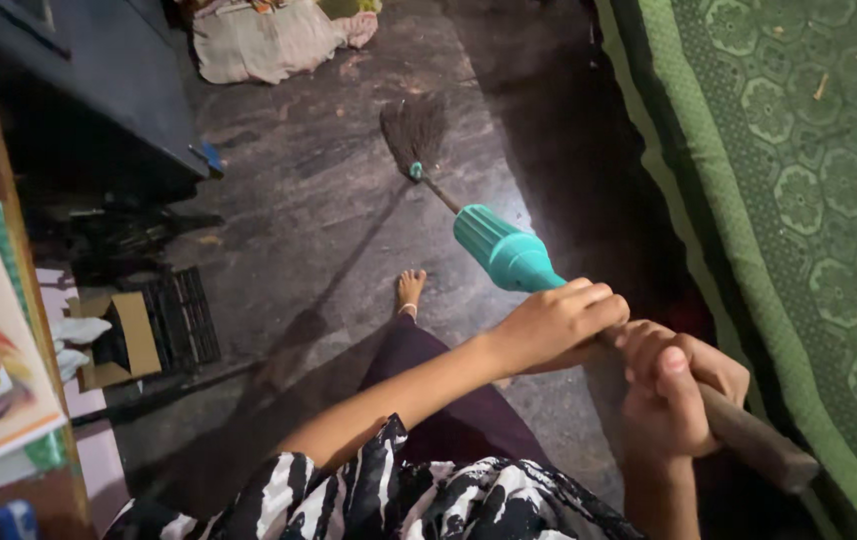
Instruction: The person mops the tiled floor in a bedroom using a teal spin mop. They move the mop back and forth across the floor, covering different areas near a bed and a table.
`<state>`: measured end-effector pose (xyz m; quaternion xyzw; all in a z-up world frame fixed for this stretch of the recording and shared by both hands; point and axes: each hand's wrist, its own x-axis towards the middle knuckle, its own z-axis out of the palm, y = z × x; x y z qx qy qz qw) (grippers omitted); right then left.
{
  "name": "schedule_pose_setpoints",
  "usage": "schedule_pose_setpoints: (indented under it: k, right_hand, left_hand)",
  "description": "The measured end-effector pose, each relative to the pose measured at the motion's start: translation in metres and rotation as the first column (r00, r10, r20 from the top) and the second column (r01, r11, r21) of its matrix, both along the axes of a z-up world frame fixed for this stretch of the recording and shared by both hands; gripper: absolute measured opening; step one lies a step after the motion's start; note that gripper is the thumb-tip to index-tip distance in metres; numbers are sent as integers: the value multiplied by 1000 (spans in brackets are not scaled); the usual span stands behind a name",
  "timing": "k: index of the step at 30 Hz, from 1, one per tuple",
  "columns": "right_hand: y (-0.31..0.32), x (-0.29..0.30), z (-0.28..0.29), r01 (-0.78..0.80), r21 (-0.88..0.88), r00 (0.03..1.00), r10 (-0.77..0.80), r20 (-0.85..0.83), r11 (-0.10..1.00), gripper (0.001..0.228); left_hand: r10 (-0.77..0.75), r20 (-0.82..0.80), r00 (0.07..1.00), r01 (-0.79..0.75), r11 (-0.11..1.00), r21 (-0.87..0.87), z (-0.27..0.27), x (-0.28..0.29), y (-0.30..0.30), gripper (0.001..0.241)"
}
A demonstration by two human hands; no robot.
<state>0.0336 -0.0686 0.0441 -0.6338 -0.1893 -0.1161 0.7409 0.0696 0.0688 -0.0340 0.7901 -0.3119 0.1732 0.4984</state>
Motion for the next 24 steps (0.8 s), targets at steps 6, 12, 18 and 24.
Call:
schedule_pose_setpoints:
  k: [6,12,18,24]
  right_hand:
    - [-18,-70,18,-78,80,995,73,68,994,48]
    - [-8,-90,-8,-77,175,976,39,213,982,47]
    - [3,-77,-27,-109,217,960,46,276,970,50]
    - [58,-35,-59,-49,280,975,-15,222,959,53]
  left_hand:
    - [27,-32,999,-25,998,60,21,-77,-21,32]
    - [73,-41,996,-69,994,82,8,-105,-22,27]
    - [115,12,993,-115,987,109,-10,-89,-14,24]
    - [197,31,980,-200,974,107,-38,-46,36,20]
